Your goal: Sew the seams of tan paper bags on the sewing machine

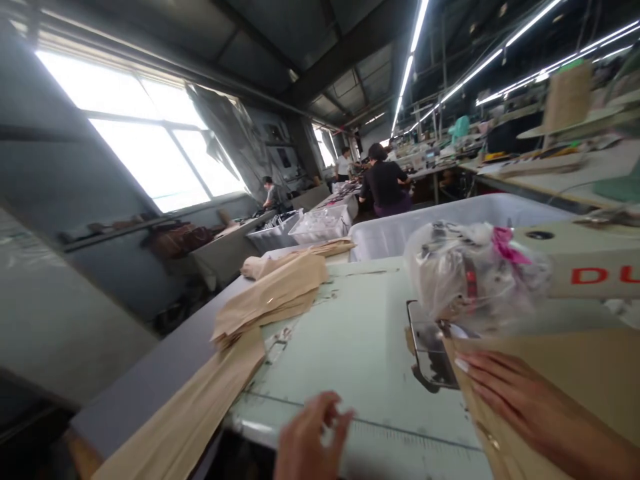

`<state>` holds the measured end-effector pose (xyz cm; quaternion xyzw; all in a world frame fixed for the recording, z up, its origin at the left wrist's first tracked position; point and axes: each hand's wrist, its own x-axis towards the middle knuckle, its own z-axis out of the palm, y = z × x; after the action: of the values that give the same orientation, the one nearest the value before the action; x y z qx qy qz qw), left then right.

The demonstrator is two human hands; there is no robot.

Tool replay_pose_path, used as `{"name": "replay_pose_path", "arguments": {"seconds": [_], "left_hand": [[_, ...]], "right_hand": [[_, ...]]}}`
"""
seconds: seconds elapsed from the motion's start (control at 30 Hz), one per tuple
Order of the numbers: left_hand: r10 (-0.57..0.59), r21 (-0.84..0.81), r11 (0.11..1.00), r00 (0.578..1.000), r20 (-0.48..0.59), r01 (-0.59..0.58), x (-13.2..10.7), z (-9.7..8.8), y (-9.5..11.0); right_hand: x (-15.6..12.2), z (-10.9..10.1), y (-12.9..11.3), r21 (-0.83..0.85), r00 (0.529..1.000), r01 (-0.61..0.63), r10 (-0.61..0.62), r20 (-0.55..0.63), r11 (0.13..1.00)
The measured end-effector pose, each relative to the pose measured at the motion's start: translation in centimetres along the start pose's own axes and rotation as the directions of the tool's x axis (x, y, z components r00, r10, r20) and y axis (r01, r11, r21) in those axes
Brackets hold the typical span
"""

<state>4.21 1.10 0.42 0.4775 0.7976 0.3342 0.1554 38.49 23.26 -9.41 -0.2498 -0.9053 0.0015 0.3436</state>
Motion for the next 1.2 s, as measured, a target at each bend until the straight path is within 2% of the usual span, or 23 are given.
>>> {"name": "replay_pose_path", "arguments": {"seconds": [0.07,0.13,0.2,0.27,0.43,0.63,0.73,0.83,0.93,1.07,1.2], "left_hand": [[-0.022,0.196,0.979,0.98,-0.197,0.061,2.3,-5.3,-3.1],[-0.044,0.335,0.931,0.954,-0.297,0.147,4.7,-9.4,-5.9],[-0.077,0.428,0.885,0.964,-0.256,0.184,6.9,-12.0,-8.2],[-0.11,0.497,0.847,0.977,-0.183,0.188,8.4,-13.1,-9.7],[-0.153,0.648,0.744,0.986,-0.07,0.162,10.2,-13.3,-10.2],[-0.202,0.765,0.619,0.977,-0.064,0.178,11.4,-12.8,-9.6],[-0.209,0.784,0.601,0.977,-0.034,0.156,12.3,-13.1,-9.5],[-0.187,0.783,0.615,0.982,0.032,0.091,13.1,-13.4,-9.2],[-0.17,0.77,0.635,0.984,0.054,0.067,13.9,-13.2,-9.1],[-0.194,0.699,0.708,0.979,0.056,0.1,14.8,-13.7,-9.5],[-0.271,0.497,0.845,0.959,0.082,0.196,14.9,-15.1,-10.9]], "right_hand": [[-0.2,0.7,0.4,-0.011,1.0,0.029,-0.029,-0.011,1.0],[-0.3,0.4,0.1,-0.042,1.0,0.011,-0.01,0.02,0.999],[-0.1,-0.3,-0.3,-0.074,0.999,0.0,0.004,0.046,0.997],[0.1,-0.8,-0.6,-0.092,0.998,-0.003,0.008,0.063,0.996],[0.4,-1.2,-0.8,-0.07,0.998,0.007,-0.003,0.061,0.997],[0.5,-1.0,-0.7,-0.094,0.999,0.037,-0.034,0.03,0.995],[0.5,-0.9,-0.7,-0.09,0.999,0.032,-0.028,0.04,0.995],[0.4,-0.9,-0.7,-0.061,0.999,0.005,-0.002,0.051,0.998],[0.2,-0.8,-0.6,-0.052,0.997,-0.024,0.027,0.07,0.998],[0.3,-1.0,-0.8,-0.069,0.995,-0.021,0.027,0.093,0.997],[0.6,-1.4,-1.2,-0.073,0.992,-0.042,0.05,0.115,0.996]]}}
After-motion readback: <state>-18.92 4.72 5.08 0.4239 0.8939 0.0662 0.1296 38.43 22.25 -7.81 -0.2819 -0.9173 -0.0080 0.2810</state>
